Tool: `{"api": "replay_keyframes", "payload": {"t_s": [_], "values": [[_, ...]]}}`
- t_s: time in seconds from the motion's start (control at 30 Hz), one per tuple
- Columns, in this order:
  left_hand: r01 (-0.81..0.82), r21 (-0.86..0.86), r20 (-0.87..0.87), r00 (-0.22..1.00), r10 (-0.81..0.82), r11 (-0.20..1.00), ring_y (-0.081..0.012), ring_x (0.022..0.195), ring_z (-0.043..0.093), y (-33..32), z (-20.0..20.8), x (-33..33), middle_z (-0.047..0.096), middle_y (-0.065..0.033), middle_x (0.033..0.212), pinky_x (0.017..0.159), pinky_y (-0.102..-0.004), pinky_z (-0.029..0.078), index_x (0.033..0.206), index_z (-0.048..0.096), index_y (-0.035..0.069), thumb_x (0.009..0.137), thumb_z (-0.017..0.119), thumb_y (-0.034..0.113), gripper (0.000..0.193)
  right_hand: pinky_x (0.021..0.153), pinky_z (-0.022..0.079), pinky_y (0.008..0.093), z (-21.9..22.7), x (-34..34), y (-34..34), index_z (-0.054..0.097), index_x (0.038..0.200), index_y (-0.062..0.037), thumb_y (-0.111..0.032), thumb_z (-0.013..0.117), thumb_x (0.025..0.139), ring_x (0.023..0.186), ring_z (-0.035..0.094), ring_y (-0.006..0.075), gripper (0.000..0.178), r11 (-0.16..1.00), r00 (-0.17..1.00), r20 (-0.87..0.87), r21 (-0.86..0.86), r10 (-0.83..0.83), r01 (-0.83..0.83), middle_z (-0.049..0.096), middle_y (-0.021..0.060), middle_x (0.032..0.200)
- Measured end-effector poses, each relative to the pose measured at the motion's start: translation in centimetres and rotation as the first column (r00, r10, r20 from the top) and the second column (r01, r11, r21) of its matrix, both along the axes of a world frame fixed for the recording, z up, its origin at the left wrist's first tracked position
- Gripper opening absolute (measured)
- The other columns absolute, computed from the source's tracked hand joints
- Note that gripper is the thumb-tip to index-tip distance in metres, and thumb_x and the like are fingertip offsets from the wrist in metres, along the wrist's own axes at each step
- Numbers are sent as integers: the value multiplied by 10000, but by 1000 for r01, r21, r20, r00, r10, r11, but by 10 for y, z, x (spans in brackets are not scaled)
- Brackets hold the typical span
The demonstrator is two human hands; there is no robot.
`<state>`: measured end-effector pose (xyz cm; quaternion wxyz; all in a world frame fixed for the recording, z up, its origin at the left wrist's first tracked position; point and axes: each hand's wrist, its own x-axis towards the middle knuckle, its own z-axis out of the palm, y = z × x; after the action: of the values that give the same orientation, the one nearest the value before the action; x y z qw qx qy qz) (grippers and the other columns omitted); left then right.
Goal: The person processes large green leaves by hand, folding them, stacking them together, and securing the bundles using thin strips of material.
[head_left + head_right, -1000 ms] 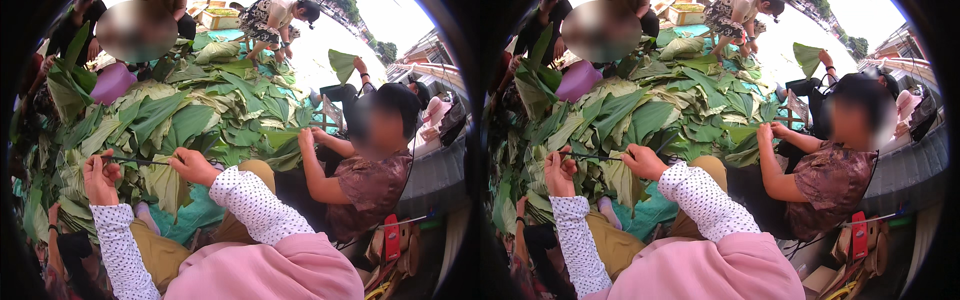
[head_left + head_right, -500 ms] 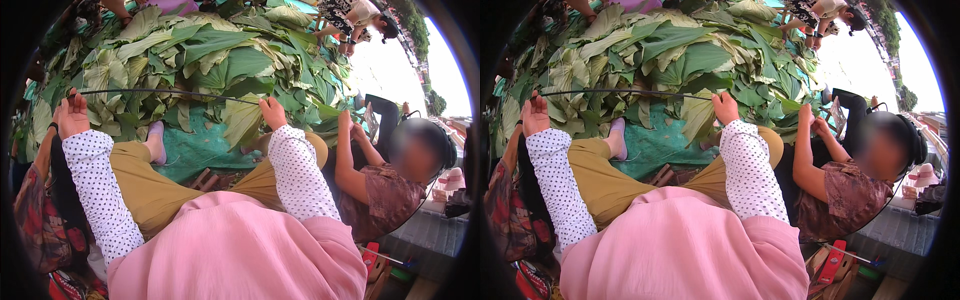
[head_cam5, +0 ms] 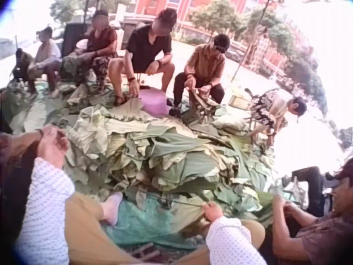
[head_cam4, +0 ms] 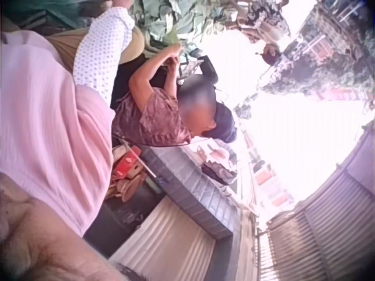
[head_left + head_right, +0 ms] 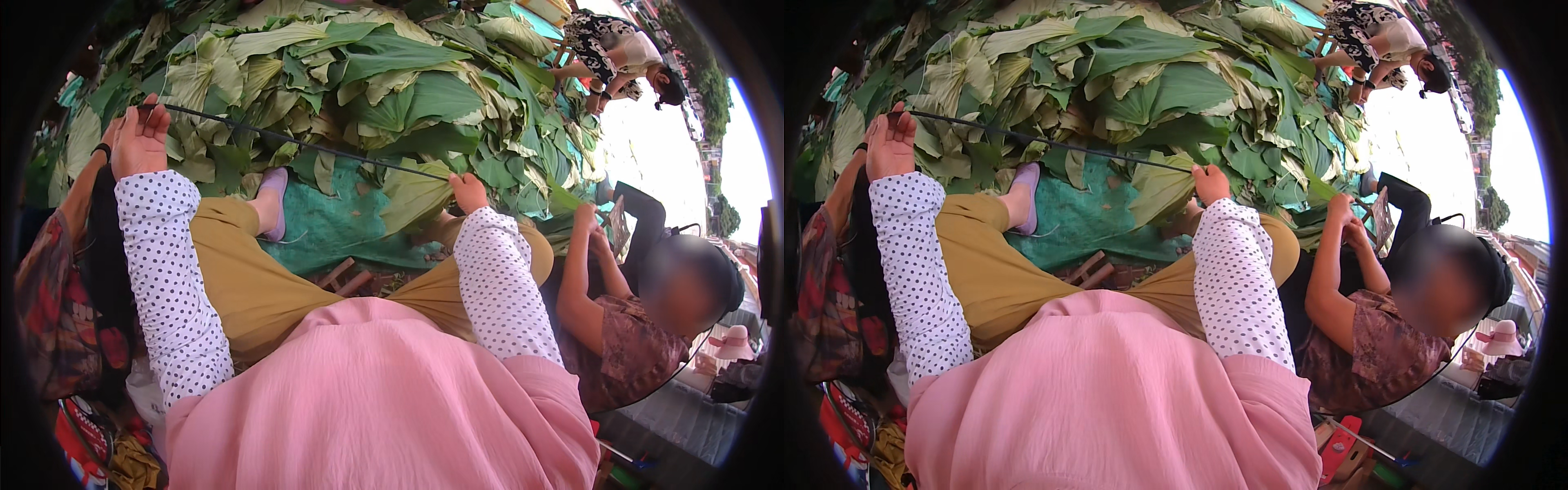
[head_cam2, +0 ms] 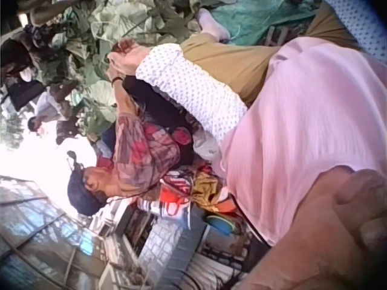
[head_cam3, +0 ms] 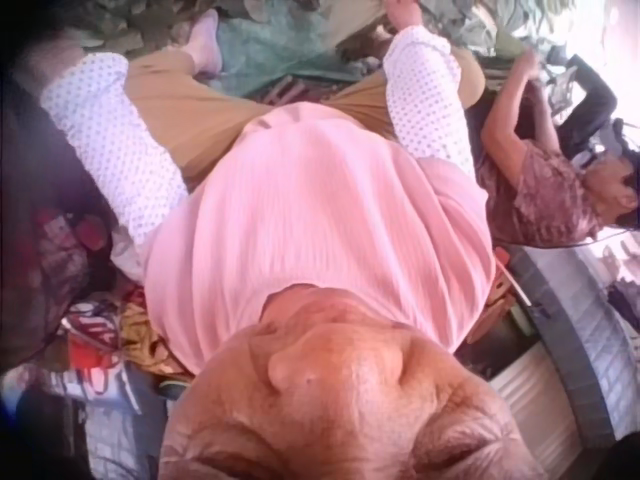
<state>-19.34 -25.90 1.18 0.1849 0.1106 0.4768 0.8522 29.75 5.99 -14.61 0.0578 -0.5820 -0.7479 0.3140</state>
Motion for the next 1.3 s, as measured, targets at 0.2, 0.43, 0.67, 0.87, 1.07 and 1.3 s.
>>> {"api": "replay_keyframes", "payload": {"t_s": [0.2, 0.43, 0.67, 0.87, 1.07, 1.3], "values": [[216, -148, -76, 970, -229, 965, -176, 811, 675, 50, 12, 64, 667, -153, 1075, 699, -295, 573, 1060, 560, 52, 969, 559, 187, 163, 966, 446, 396, 10, 6, -3, 584, 1205, 17, -345, 644, 851, 1122, 586, 353, 510, 999, 993, 121, 37, -12, 8, 621, 230, 1182], [518, -465, -189, 735, -652, 718, -71, 670, 557, 96, 19, 153, 616, 17, 826, 606, -224, 475, 984, 602, 63, 929, 611, 179, 129, 885, 456, 256, 116, -74, -40, 595, 1198, -2, -138, 590, 938, 977, 577, 101, 294, 950, 756, -634, -107, 162, -293, 651, 67, 1085], [683, -459, -114, 590, -800, 569, -62, 639, 521, 148, -1, 208, 623, -3, 800, 574, -227, 452, 966, 615, 48, 911, 625, 173, 137, 833, 483, 248, 170, -128, -75, 550, 1162, 24, -99, 539, 967, 901, 603, 106, 231, 794, 540, -820, -195, 191, -576, 631, 64, 1009], [634, -486, -87, 650, -755, 602, -66, 670, 532, 204, -5, 211, 623, 11, 847, 596, -233, 471, 981, 625, 57, 914, 626, 202, 160, 613, 460, 234, 169, -122, -19, 594, 968, -7, -125, 605, 926, 665, 532, 73, 126, 884, 689, -702, -192, 180, -426, 614, 16, 782], [482, -536, -123, 767, -629, 693, -56, 781, 544, 274, -48, 162, 607, 26, 924, 623, -223, 478, 1037, 601, 90, 958, 566, 275, 204, 664, 436, 240, 143, -150, -2, 591, 975, 6, -136, 596, 919, 750, 501, 65, 153, 956, 597, -798, -107, 80, -272, 587, 15, 806], [-143, -949, -315, 380, -869, 282, -337, 1390, 273, 361, -117, 137, 272, -125, 1532, 1126, -429, 273, 1170, 616, 233, 723, 606, 54, 482, 638, 414, 209, 176, -130, 20, 584, 1037, -8, -111, 587, 933, 734, 474, 37, 146, 960, 458, -887, -77, 57, -268, 563, -30, 825]]}}
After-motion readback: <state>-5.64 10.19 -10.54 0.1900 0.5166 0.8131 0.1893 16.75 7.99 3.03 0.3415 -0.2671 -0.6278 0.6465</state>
